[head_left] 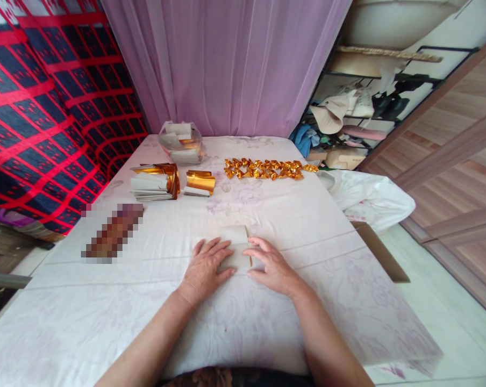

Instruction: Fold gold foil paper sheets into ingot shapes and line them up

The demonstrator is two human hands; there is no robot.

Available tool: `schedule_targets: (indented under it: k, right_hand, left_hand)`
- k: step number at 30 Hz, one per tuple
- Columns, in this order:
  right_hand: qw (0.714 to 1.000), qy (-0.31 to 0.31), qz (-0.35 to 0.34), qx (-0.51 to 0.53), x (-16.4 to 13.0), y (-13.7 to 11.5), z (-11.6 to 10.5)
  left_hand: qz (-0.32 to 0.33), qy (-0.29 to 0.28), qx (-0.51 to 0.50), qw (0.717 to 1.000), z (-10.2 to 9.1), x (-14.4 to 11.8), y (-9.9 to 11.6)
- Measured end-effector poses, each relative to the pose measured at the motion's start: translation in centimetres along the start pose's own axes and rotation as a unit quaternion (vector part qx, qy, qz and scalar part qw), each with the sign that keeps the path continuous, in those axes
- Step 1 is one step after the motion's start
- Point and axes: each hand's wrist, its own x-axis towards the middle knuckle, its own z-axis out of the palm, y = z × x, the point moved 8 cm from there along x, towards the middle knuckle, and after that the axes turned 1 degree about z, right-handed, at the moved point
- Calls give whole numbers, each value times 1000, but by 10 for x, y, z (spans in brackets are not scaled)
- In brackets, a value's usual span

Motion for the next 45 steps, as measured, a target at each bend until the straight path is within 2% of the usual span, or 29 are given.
schedule_targets:
  k: [6,13,20,25,35,40,45]
  right_hand:
    - [998,46,-17,-33,2,-3,1]
    - [995,69,-15,-71,3,-8,0]
    - [988,131,-29,-78,5,-7,-2]
    - [986,156,-10,-59,11,-6,-5]
    - [977,193,63,-60,21,2,-11]
    - [973,194,91,-87,24,3,-10]
    - [971,197,99,-94,24,3,-9]
  left_hand:
    - [-14,13,-3,1000,-2,2,1]
    - [-17,33,-4,999,-4,4,1]
    - [-16,30,-10,999,-5,3,2]
    - [-10,17,-19,1000,-5,4,0]
    - [-58,103,-32,992,-12,13,-11]
    - [-67,122,-33,990,-11,12,-15]
    - [-50,119,-44,991,-10,9,-13]
